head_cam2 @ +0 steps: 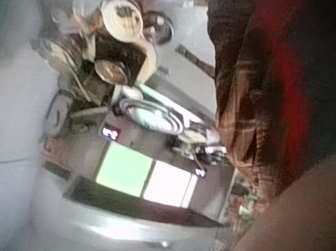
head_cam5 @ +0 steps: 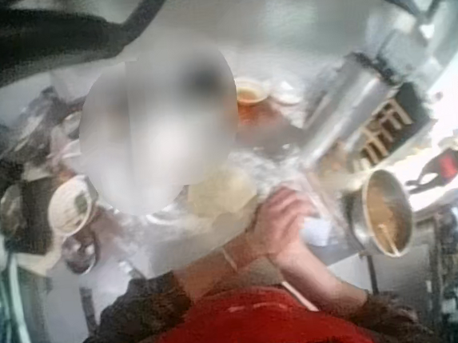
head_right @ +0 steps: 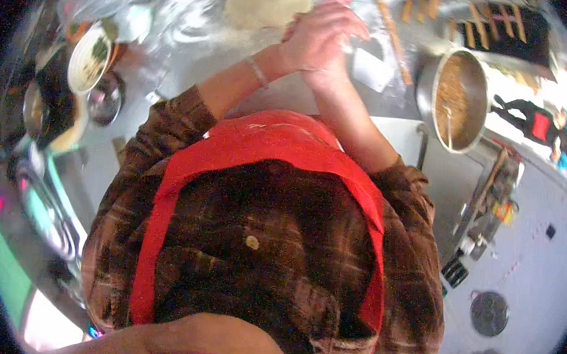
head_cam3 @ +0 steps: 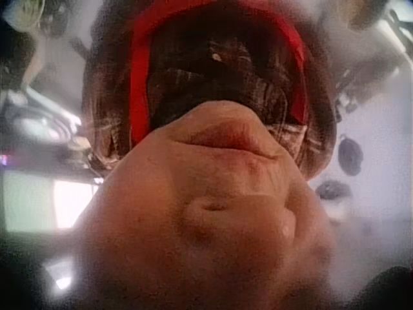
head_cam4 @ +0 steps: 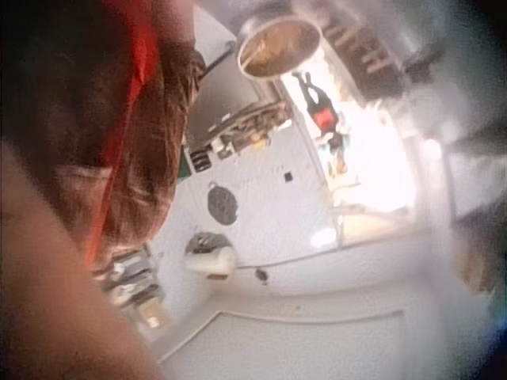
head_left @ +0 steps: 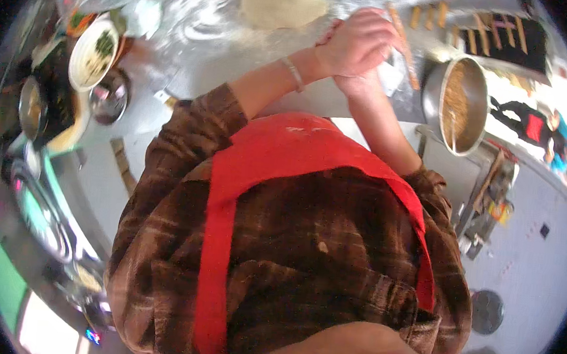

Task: The person kneads and rolls a piece of dough on a floured metal countertop. They briefly walk to a buffet area to pick up a plate of food and return to continue kneading the dough into a long rope shape.

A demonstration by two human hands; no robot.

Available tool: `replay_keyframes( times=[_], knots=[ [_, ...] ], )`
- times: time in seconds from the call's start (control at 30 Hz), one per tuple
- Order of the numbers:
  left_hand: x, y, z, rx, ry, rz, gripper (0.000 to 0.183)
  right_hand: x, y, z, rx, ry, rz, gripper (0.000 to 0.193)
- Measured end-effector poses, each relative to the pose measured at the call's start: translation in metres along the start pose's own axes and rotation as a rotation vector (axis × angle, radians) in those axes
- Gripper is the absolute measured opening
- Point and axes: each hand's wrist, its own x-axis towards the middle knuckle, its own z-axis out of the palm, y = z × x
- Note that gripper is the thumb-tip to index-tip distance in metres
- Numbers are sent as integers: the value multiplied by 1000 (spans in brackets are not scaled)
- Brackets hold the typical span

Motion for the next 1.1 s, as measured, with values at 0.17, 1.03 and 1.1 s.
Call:
replay_keyframes(
  times=[0.17, 1.03, 1.1],
  knots=[
    [-53, -40, -23, 374, -285, -51, 15, -18, 10, 16, -5, 198, 34, 36],
    [-96, -153, -65, 533, -278, -916, 37, 204, 172, 32, 735, 208, 443, 47],
    [-107, -132, -59, 489, -265, -765, 35, 231, 179, 57, 537, 150, 332, 44]
  ],
)
